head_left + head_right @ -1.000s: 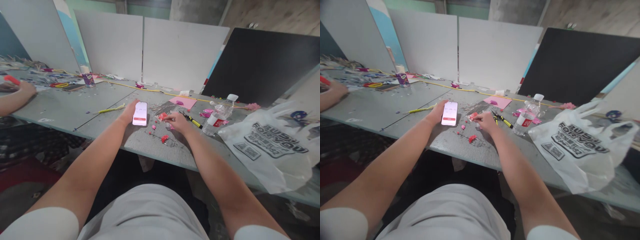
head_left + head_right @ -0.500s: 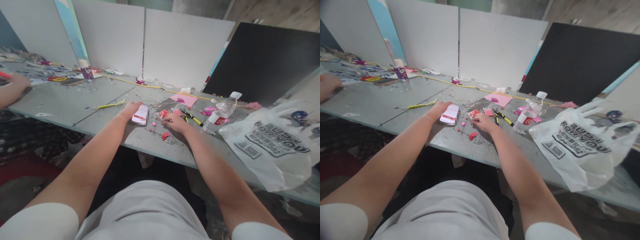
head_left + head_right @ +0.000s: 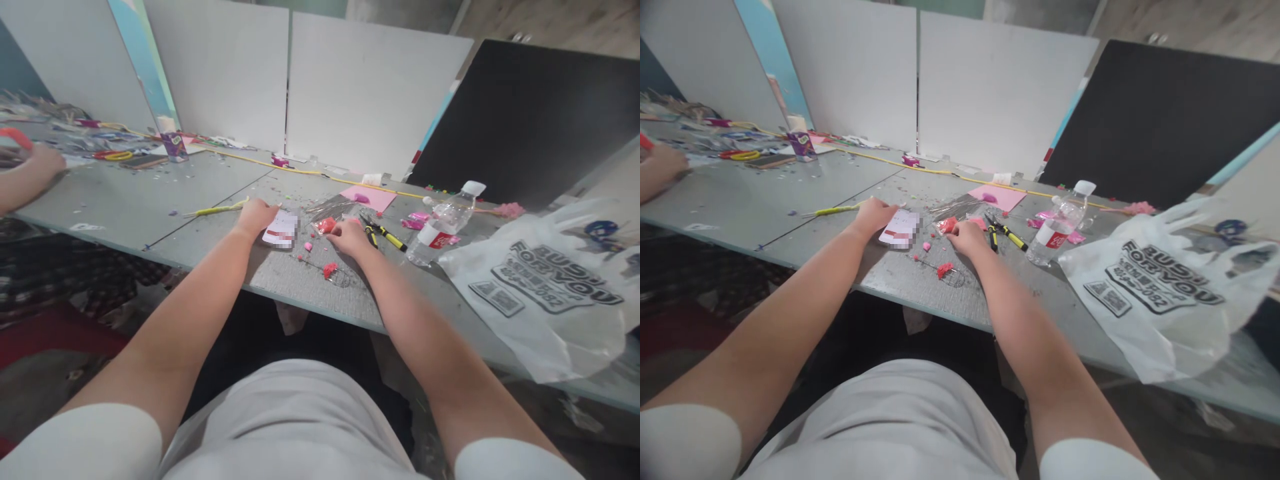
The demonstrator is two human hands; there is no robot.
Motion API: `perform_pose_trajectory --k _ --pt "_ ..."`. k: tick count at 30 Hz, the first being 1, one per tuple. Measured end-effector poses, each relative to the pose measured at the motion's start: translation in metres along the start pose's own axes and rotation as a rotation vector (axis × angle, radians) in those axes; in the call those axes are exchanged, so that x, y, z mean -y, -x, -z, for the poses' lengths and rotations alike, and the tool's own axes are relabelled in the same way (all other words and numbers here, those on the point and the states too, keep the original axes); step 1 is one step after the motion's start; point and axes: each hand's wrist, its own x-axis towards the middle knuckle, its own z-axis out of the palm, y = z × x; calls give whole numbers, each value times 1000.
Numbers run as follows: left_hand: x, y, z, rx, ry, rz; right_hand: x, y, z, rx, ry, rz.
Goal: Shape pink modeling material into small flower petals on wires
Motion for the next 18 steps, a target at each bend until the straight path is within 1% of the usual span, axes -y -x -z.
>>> perform_pose_trajectory --k 5,7,9,11,14,16,18 --pt "-4 8 4 -45 -51 -84 -2 0 1 -43 -10 -13" --pt "-10 13 3 -56 -50 -122 -1 2 4 -73 -28 -5" --pt "-18 20 1 -34 -22 -173 6 5 10 -110 -55 18" --pt "-28 29 -2 56 26 -222 19 8 18 -151 -90 70" --pt "-40 43 -4 300 110 -253 49 11 33 -190 -137 192" --pt "-45 50 -3 437 178 -253 69 11 42 -194 -141 282" --pt "-48 53 -2 511 253 -248 84 9 47 -189 -115 391"
